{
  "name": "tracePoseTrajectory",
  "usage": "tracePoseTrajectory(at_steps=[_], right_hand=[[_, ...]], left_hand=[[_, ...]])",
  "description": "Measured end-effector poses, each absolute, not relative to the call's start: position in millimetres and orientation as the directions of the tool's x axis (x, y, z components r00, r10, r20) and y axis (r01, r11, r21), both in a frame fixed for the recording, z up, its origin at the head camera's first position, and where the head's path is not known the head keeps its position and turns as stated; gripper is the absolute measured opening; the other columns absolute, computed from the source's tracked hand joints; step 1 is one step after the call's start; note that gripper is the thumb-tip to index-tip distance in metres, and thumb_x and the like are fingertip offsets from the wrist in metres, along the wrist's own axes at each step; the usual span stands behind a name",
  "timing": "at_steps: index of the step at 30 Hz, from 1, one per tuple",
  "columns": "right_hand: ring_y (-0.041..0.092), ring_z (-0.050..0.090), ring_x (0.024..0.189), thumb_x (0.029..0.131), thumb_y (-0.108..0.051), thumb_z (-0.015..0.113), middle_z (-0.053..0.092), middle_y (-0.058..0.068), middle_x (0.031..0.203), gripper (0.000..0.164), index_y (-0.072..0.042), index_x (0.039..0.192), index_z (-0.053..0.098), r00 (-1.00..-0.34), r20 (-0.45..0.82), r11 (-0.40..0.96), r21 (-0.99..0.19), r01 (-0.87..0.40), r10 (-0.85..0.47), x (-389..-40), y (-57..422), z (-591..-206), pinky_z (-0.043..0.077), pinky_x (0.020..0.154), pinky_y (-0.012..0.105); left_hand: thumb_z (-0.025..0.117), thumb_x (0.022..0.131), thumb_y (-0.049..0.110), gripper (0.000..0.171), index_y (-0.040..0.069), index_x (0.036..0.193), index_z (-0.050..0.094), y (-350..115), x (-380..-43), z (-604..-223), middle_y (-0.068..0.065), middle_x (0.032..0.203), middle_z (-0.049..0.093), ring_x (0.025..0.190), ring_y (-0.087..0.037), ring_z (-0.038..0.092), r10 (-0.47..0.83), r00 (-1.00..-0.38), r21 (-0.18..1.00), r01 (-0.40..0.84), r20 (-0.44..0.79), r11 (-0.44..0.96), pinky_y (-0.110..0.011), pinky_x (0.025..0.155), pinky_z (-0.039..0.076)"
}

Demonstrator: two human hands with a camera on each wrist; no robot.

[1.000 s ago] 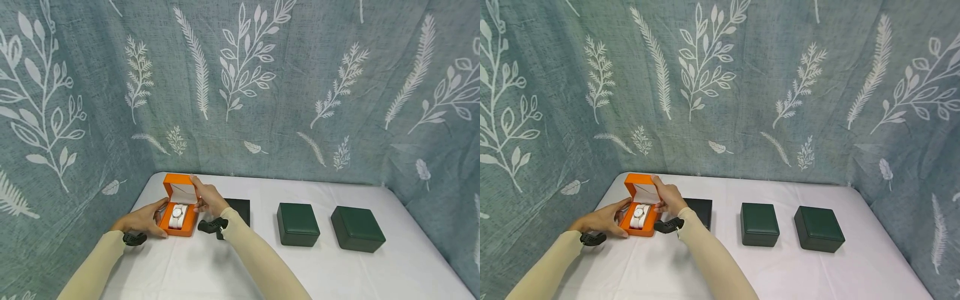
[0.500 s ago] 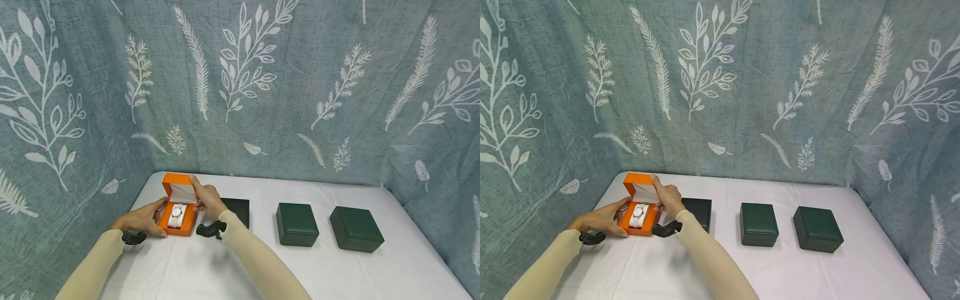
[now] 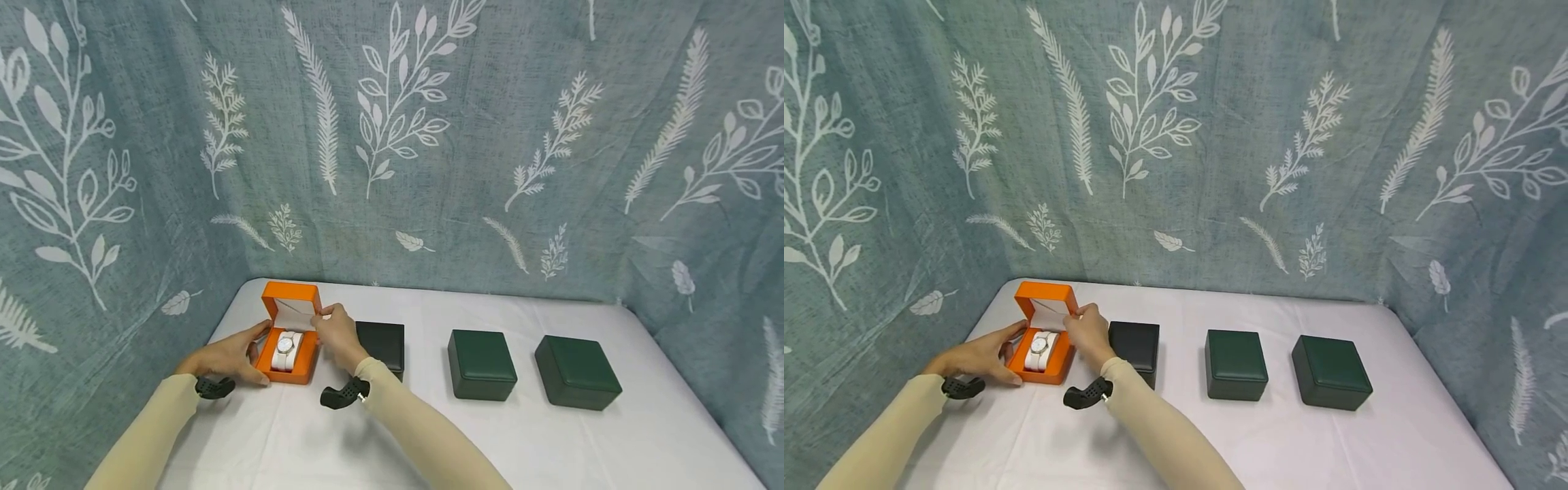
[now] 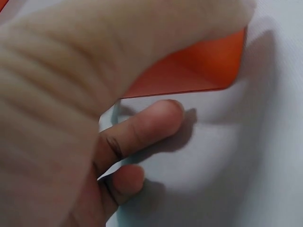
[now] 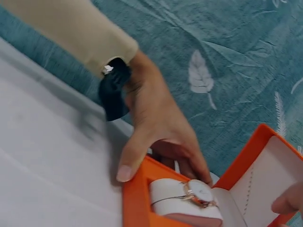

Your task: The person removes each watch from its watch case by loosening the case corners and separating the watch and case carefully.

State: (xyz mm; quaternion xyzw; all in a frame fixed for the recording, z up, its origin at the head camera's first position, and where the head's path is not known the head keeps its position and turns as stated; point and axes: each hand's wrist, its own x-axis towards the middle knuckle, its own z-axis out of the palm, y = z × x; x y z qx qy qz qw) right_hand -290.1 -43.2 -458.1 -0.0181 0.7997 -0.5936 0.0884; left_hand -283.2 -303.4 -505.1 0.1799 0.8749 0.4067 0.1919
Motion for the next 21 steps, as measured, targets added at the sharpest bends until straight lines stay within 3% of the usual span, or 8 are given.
tracePoseTrajectory(at_steps=[6, 13, 21], right_hand=[[0.015, 0.053, 0.062, 0.095, -0.018, 0.074, 0.056, 0.004, 0.084, 0.035, -0.007, 0.12, 0.054, -0.983, -0.082, 0.418, -0.908, 0.005, -0.166, -283, -45, -469, 0.042, 0.052, 0.026], [0.016, 0.056, 0.075, 0.087, -0.013, 0.083, 0.058, 0.004, 0.09, 0.033, -0.003, 0.111, 0.062, -0.958, -0.061, 0.485, -0.87, -0.085, -0.279, -276, -45, -477, 0.053, 0.056, 0.03], [0.022, 0.06, 0.105, 0.086, -0.014, 0.085, 0.066, 0.012, 0.12, 0.048, -0.004, 0.128, 0.065, -0.959, -0.039, 0.553, -0.823, -0.129, -0.281, -270, -51, -487, 0.05, 0.093, 0.037]], left_hand=[[0.096, 0.073, 0.023, 0.132, -0.005, 0.162, 0.004, -304, -284, -505, -0.01, 0.086, 0.057, 0.075, -0.022, 0.052, 0.464, -0.866, 0.771, 0.164, -0.186, 0.615, -0.028, 0.061, 0.044], [0.096, 0.072, 0.026, 0.132, -0.004, 0.163, 0.005, -306, -286, -510, -0.011, 0.089, 0.057, 0.076, -0.022, 0.052, 0.463, -0.87, 0.767, 0.178, -0.17, 0.616, -0.029, 0.06, 0.044], [0.097, 0.072, 0.027, 0.132, -0.003, 0.163, 0.006, -308, -285, -511, -0.009, 0.086, 0.058, 0.076, -0.023, 0.053, 0.45, -0.875, 0.762, 0.165, -0.18, 0.626, -0.029, 0.06, 0.045]])
